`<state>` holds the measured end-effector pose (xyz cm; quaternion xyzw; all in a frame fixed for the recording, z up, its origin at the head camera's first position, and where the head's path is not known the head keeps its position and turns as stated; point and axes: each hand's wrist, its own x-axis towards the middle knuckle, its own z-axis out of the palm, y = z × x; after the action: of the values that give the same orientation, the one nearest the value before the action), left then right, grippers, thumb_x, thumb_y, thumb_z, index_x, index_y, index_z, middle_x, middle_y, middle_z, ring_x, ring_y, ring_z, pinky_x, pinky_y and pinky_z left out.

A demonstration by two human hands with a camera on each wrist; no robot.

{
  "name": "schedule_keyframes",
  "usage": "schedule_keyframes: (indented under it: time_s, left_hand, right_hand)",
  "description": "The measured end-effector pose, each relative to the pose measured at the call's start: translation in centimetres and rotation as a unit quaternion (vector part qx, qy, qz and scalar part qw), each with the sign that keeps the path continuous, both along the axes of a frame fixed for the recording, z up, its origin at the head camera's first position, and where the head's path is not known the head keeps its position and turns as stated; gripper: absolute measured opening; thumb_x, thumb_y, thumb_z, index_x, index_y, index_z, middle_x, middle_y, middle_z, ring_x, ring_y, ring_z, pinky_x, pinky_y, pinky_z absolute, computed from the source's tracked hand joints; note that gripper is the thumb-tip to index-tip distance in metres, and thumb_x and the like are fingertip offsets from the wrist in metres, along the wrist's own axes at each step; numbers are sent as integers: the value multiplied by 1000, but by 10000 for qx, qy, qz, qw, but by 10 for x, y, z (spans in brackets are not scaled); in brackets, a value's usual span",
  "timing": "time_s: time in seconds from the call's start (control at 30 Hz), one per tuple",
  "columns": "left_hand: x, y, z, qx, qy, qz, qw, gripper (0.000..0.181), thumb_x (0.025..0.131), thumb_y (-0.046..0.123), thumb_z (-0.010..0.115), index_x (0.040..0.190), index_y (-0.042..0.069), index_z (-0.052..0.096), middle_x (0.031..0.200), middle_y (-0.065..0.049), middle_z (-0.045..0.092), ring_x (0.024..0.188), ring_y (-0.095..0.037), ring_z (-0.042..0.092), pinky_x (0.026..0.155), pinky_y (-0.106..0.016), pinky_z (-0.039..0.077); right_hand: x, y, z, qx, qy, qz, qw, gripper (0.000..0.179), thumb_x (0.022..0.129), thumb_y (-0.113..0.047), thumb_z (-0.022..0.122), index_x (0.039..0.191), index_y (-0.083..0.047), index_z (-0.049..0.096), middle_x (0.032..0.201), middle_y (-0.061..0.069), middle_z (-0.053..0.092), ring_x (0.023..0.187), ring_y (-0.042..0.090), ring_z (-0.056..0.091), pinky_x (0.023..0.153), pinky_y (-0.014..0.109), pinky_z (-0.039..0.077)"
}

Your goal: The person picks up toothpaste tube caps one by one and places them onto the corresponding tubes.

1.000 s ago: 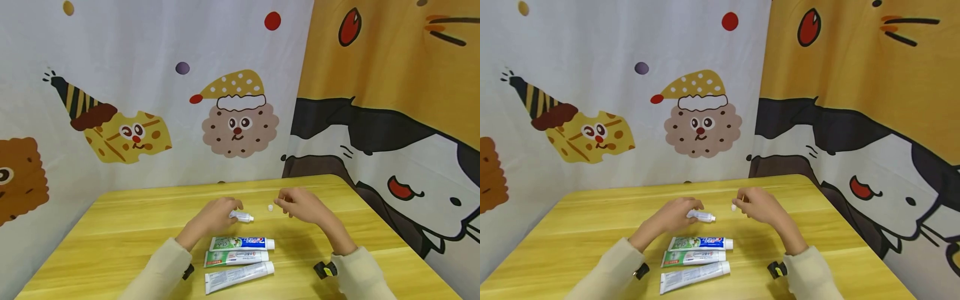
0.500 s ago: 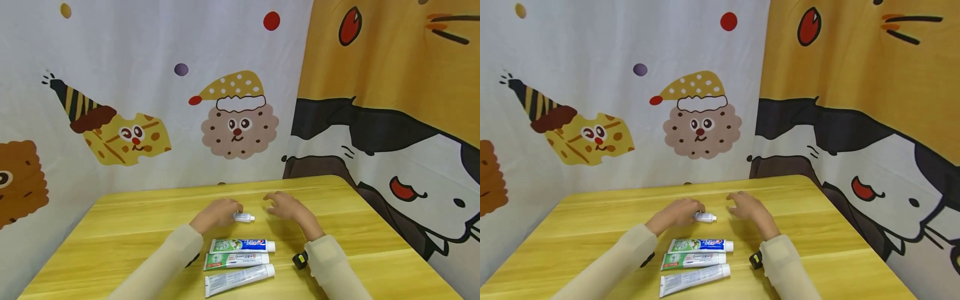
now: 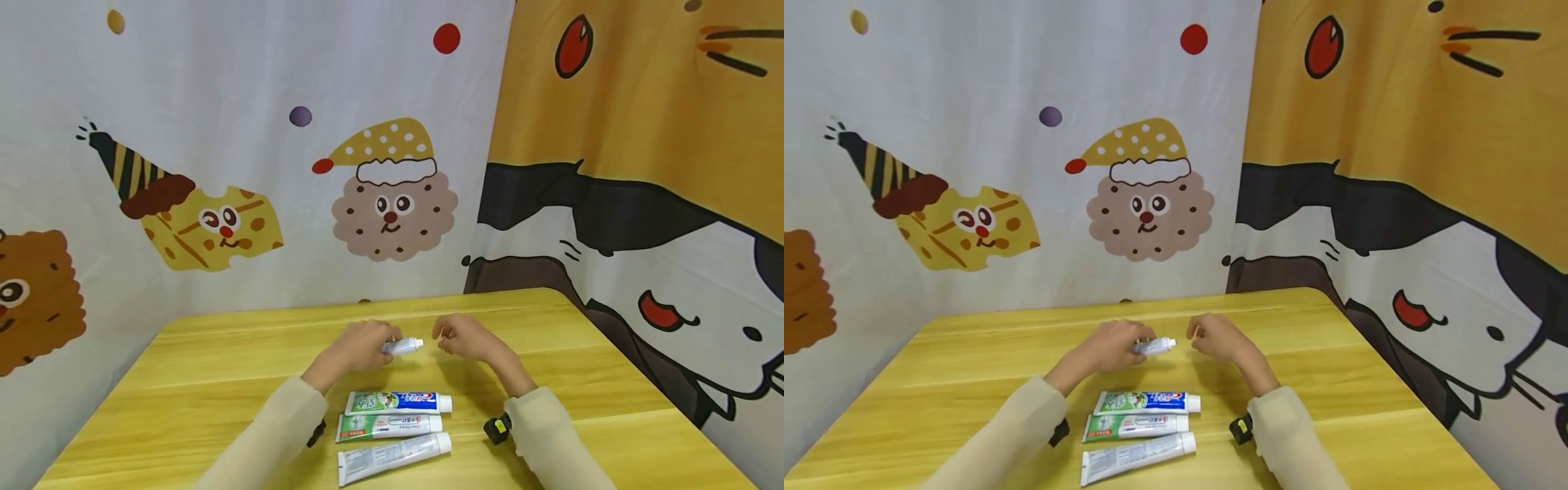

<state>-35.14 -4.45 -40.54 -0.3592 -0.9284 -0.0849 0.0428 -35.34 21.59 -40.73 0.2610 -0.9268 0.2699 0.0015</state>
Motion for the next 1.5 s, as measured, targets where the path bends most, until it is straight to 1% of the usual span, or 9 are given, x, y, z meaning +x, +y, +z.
schedule_keyframes:
  time_s: [0.1, 0.2, 0.3, 0.4, 0.53, 0.67, 0.83, 1.23, 1.5]
  left_hand:
    - [10, -3, 6, 458, 11, 71, 9989, 31, 91, 27, 78, 122, 21, 73, 114, 4, 75, 79, -8, 59, 69, -28, 47]
    - [22, -5, 13, 870, 112, 115, 9961, 32, 91, 27, 79, 122, 22, 73, 112, 4, 76, 79, -9, 59, 69, -28, 47]
    - [33, -7, 18, 1232, 249, 124, 9920, 31, 90, 26, 79, 120, 20, 74, 109, 5, 76, 79, -8, 62, 70, -27, 49]
    - [43, -8, 22, 1493, 342, 139, 9881, 32, 89, 26, 80, 120, 18, 75, 108, 4, 76, 80, -8, 65, 70, -27, 51]
    - [49, -9, 25, 1633, 480, 157, 9853, 32, 89, 26, 80, 120, 18, 75, 107, 3, 76, 80, -8, 67, 68, -26, 51]
    - [52, -9, 27, 1677, 575, 153, 9840, 31, 89, 26, 80, 119, 18, 75, 105, 4, 76, 79, -8, 66, 66, -25, 50]
    - [54, -6, 29, 1600, 687, 115, 9847, 31, 89, 26, 80, 118, 18, 75, 107, 4, 76, 78, -8, 64, 66, -24, 50]
    - [55, -6, 27, 1538, 807, 231, 9845, 30, 88, 26, 81, 116, 18, 76, 106, 3, 76, 76, -8, 65, 62, -23, 48]
    - [56, -5, 28, 1477, 849, 264, 9850, 31, 89, 26, 81, 118, 18, 75, 106, 4, 76, 74, -8, 64, 60, -22, 47]
  right_hand:
    - [9, -2, 13, -586, 367, 15, 9976, 18, 101, -7, 62, 112, -4, 76, 101, 13, 73, 79, 14, 62, 67, 26, 51]
    - [20, -7, 28, -1184, 679, -248, 9903, 15, 99, -13, 68, 109, -9, 78, 102, 8, 74, 80, 16, 61, 68, 26, 51]
    - [29, -13, 40, -1894, 625, -374, 9792, 10, 95, -11, 73, 104, -9, 76, 98, 7, 73, 82, 18, 67, 71, 24, 55]
    - [35, -18, 47, -2288, 492, -135, 9721, 19, 94, -8, 74, 113, -9, 73, 101, 9, 74, 90, 20, 72, 78, 25, 58]
    - [39, -21, 52, -2302, 550, 196, 9714, 24, 97, -10, 71, 120, -9, 75, 109, 9, 77, 96, 18, 72, 82, 27, 57]
    - [41, -20, 54, -2404, 432, 214, 9695, 14, 95, -8, 72, 107, -7, 79, 107, 10, 78, 85, 15, 70, 77, 29, 58]
    - [43, -17, 56, -2517, 231, 267, 9672, 12, 93, -4, 73, 104, -7, 78, 102, 11, 76, 83, 16, 72, 77, 27, 60]
    - [47, -17, 61, -2029, 431, 519, 9769, 18, 89, 4, 74, 99, -9, 78, 102, 8, 75, 85, 14, 70, 81, 24, 59]
    - [49, -19, 63, -1497, 773, 372, 9850, 9, 88, -4, 79, 94, -10, 78, 88, 0, 76, 73, 8, 67, 70, 26, 59]
